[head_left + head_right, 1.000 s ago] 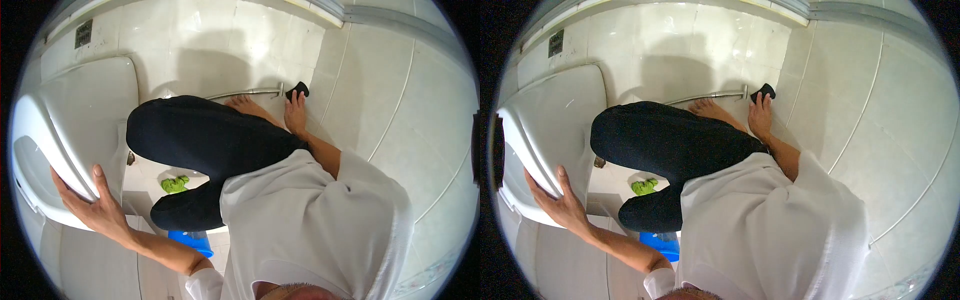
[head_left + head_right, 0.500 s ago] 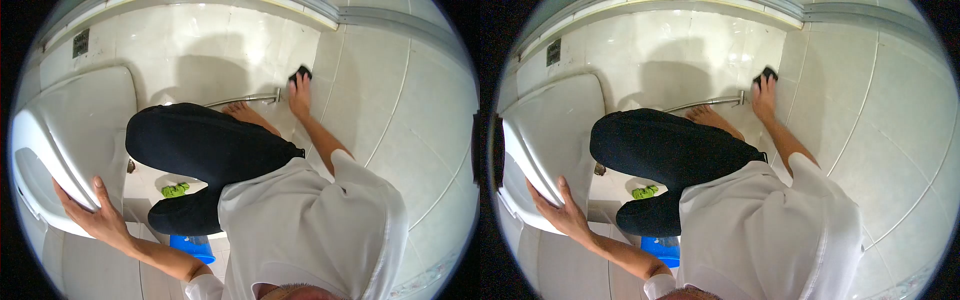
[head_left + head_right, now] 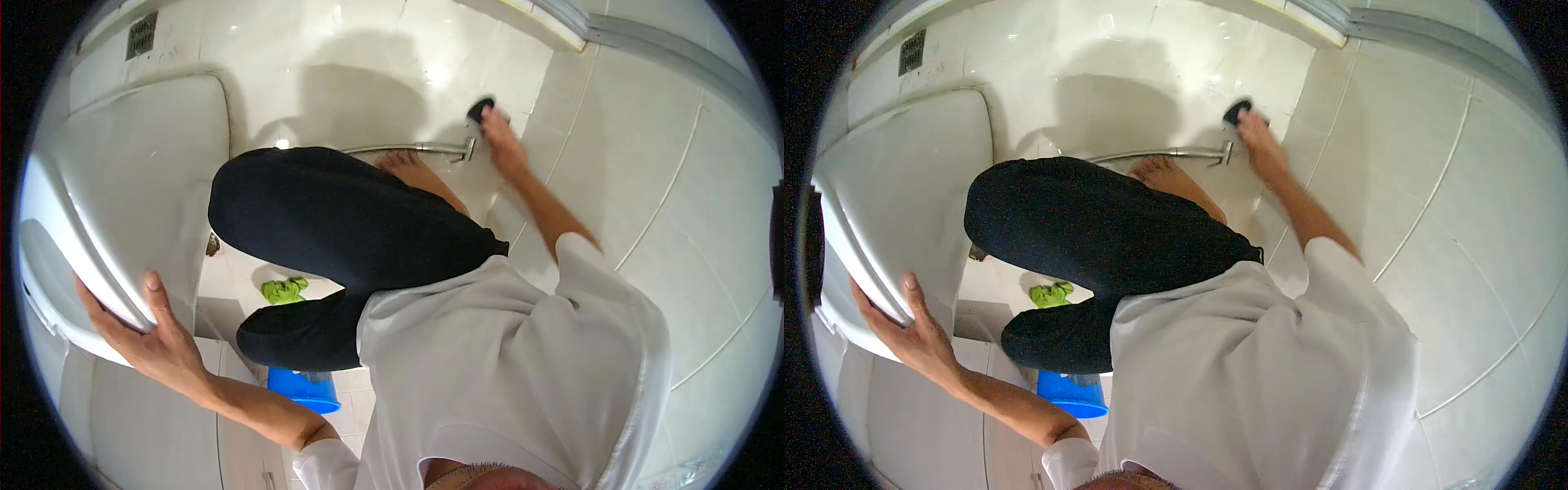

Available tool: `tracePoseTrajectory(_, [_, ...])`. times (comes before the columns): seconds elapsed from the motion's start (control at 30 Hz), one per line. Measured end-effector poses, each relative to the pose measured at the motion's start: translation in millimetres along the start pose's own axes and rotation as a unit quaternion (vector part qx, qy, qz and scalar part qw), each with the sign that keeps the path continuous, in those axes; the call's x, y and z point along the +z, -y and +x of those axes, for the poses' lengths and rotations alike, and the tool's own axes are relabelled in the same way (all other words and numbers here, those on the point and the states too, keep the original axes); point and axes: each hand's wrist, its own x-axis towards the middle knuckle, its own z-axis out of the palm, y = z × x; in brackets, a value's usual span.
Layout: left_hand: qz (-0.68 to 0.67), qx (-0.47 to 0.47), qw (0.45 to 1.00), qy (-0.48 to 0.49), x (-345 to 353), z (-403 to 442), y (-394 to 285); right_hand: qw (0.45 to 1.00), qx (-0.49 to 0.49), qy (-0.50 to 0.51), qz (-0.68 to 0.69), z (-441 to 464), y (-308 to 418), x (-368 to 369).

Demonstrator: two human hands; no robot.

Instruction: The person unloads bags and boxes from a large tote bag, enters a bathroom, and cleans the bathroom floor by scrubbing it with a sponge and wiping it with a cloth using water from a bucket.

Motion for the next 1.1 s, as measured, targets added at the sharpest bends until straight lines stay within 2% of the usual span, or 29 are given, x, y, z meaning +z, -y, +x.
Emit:
tracePoseTrajectory(0.03, [0.009,-0.003,1.0,-0.001,1,-2,1,0.991,0.11,0.05,-0.054,34,-15,-8])
tracePoseTrajectory(0.07, [0.011,0.0,1.0,0.008,3,-2,0,0.996,0.049,-0.05,-0.054,83,-15,-28])
tracePoseTrajectory(0.1, [-0.01,-0.039,0.999,0.023,3,-4,0,0.984,0.081,-0.127,-0.094,122,-21,-36])
tracePoseTrajectory(0.13, [-0.031,-0.08,0.996,0.036,1,-6,-1,0.97,0.113,-0.154,-0.152,152,-39,-33])
tracePoseTrajectory(0.17, [-0.015,-0.074,0.996,0.04,1,-6,0,0.96,0.131,-0.186,-0.166,156,-39,-18])
tracePoseTrajectory(0.2, [-0.017,-0.066,0.997,0.043,0,-3,4,0.97,0.094,-0.181,-0.135,146,-23,-11])
tracePoseTrajectory(0.23, [-0.005,-0.028,0.999,0.035,-1,-2,7,0.981,0.072,-0.122,-0.135,129,-3,-3])
tracePoseTrajectory(0.27, [0.004,0.003,1.0,0.018,2,-3,6,0.992,0.087,-0.059,-0.065,103,16,15])
tracePoseTrajectory(0.3, [0.001,-0.005,1.0,0.012,4,-2,2,0.999,0.014,-0.029,-0.021,74,33,28])
tracePoseTrajectory(0.33, [-0.009,0.008,1.0,0.005,4,-1,-3,0.994,0.032,0.1,0.03,48,56,24])
tracePoseTrajectory(0.37, [-0.016,0.02,1.0,-0.001,1,1,-5,0.985,-0.026,0.171,-0.007,45,78,7])
tracePoseTrajectory(0.4, [-0.009,0.014,1.0,-0.003,1,1,-5,0.984,-0.034,0.172,-0.004,59,64,-2])
tracePoseTrajectory(0.47, [-0.009,-0.011,1.0,0.013,2,2,-7,0.961,-0.109,0.251,0.036,99,14,-7])
tracePoseTrajectory(0.53, [-0.001,-0.025,0.999,0.022,0,0,-7,0.998,-0.03,0.043,-0.023,162,-9,-4])
tracePoseTrajectory(0.6, [-0.038,-0.059,0.997,0.042,0,-3,-8,0.988,0.024,-0.094,-0.119,213,2,-10])
tracePoseTrajectory(0.67, [-0.013,-0.028,0.999,0.043,-1,-2,-1,0.995,-0.011,-0.083,-0.061,179,4,33])
tracePoseTrajectory(0.7, [0.001,-0.012,0.999,0.032,1,-3,2,0.999,0.038,-0.018,0.019,148,39,40])
tracePoseTrajectory(0.73, [-0.057,-0.006,0.998,0.03,3,0,4,0.989,-0.065,0.019,0.133,118,36,59])
tracePoseTrajectory(0.77, [-0.044,0.009,0.999,0.031,2,2,8,0.981,0.002,0.191,0.04,94,68,49])
tracePoseTrajectory(0.8, [-0.03,0.026,0.999,0.03,5,2,12,0.962,-0.15,0.225,-0.037,84,75,33])
tracePoseTrajectory(0.87, [-0.007,0.017,1.0,0.015,11,-1,20,0.936,-0.219,0.275,0.007,108,55,8])
tracePoseTrajectory(0.9, [0.014,0.005,1.0,0.02,10,1,23,0.947,-0.191,0.255,0.026,128,43,-3])
tracePoseTrajectory(0.93, [0.019,0.037,0.999,0.006,9,0,24,0.957,-0.164,0.234,0.054,154,28,-13])
tracePoseTrajectory(0.97, [0.021,0.026,0.999,0.011,10,0,30,0.989,-0.062,0.13,0.018,181,9,-15])
tracePoseTrajectory(1.0, [0.027,0.01,0.999,0.015,11,-3,37,0.999,0.035,0.025,-0.017,203,-1,-13])
tracePoseTrajectory(1.03, [0.029,0.009,0.999,0.018,10,-6,38,0.999,0.035,0.029,-0.016,207,9,-8])
tracePoseTrajectory(1.1, [0.039,0.028,0.999,0.007,8,-2,36,0.99,0.058,-0.089,-0.094,200,34,-4])
